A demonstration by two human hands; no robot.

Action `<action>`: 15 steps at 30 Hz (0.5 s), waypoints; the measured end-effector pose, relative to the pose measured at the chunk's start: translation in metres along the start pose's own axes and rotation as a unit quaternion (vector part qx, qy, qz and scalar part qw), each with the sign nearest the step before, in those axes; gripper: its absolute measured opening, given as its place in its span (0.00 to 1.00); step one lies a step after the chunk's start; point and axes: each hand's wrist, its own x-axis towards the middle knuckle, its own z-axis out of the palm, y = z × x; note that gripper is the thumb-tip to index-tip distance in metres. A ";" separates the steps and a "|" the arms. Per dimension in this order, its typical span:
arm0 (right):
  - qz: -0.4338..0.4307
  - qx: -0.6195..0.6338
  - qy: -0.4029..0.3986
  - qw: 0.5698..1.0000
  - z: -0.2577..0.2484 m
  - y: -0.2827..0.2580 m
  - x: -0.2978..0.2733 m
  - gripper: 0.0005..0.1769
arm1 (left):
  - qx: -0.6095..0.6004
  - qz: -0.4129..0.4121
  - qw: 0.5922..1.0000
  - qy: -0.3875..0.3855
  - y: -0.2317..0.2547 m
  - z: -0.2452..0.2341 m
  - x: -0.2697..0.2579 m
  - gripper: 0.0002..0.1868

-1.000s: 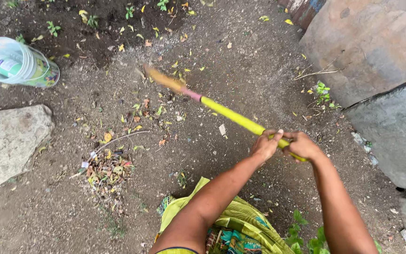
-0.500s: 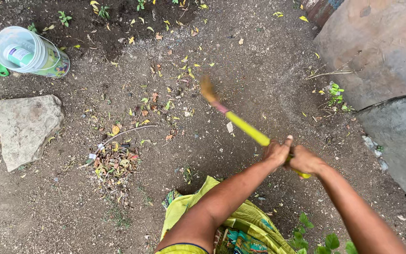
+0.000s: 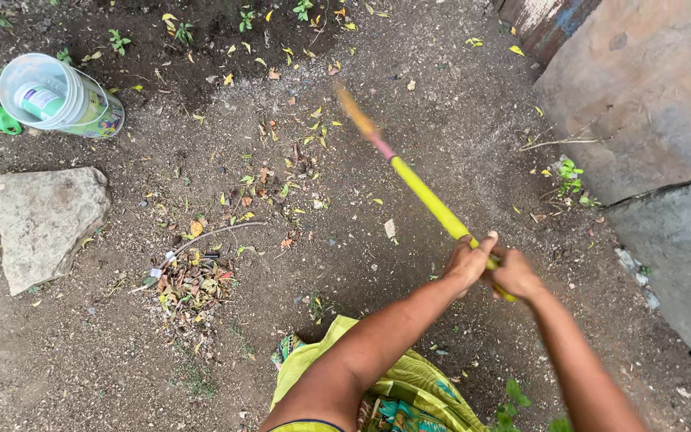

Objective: The person sweeps the dirt ground using a broom, moving dried leaves and debris into a pile.

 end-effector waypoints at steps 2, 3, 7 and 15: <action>-0.060 -0.138 0.057 0.987 0.027 0.007 0.050 0.19 | -0.024 0.004 1.000 0.007 -0.009 -0.005 0.013 0.50; -0.071 -0.131 0.073 0.986 0.042 0.012 0.071 0.18 | -0.034 -0.001 0.999 0.007 -0.012 -0.007 0.020 0.49; -0.038 0.157 0.025 0.987 0.073 0.019 0.122 0.20 | -0.049 -0.061 0.997 -0.023 -0.013 -0.017 0.028 0.43; -0.047 0.116 -0.008 0.992 -0.016 0.008 0.066 0.40 | 0.015 0.004 0.999 0.039 0.001 -0.004 0.038 0.38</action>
